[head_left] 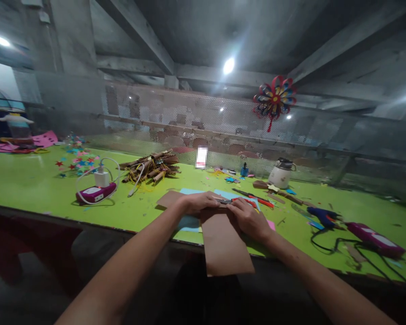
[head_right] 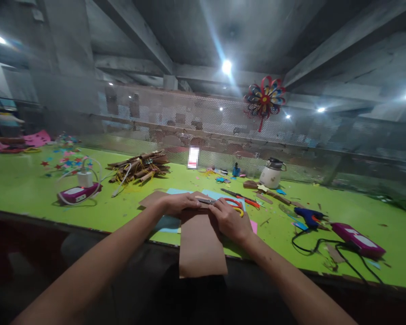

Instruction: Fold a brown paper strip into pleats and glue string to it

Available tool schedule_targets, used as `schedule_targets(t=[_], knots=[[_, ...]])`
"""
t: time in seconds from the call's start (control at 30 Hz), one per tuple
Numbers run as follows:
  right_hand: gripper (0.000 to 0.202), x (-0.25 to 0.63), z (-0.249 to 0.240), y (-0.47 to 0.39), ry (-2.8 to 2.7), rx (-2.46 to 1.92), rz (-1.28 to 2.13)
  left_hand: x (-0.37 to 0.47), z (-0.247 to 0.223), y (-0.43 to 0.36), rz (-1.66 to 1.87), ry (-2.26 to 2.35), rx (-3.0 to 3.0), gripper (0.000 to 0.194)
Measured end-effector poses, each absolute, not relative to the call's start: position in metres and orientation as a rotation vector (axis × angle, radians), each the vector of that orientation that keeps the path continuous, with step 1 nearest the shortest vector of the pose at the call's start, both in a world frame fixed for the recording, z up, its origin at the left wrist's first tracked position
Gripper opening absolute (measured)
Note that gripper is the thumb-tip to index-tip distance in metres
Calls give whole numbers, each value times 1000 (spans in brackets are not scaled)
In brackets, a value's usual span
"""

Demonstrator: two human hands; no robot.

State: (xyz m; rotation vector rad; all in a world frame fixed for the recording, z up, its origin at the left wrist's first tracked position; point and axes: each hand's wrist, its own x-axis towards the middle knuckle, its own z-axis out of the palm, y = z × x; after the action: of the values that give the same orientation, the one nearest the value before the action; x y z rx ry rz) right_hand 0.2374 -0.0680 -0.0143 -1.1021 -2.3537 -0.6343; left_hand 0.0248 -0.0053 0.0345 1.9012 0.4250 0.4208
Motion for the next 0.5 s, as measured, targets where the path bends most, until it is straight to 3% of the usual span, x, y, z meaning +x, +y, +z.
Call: schedule_targets(t=[0.17,0.5], knots=[[26,238,-14,-66,-2347,-1074,-520,25,20,-2,460,519,1779,35],[26,237,40,-47,-2381,-1176,547,22,14,5,465,566,1858,38]])
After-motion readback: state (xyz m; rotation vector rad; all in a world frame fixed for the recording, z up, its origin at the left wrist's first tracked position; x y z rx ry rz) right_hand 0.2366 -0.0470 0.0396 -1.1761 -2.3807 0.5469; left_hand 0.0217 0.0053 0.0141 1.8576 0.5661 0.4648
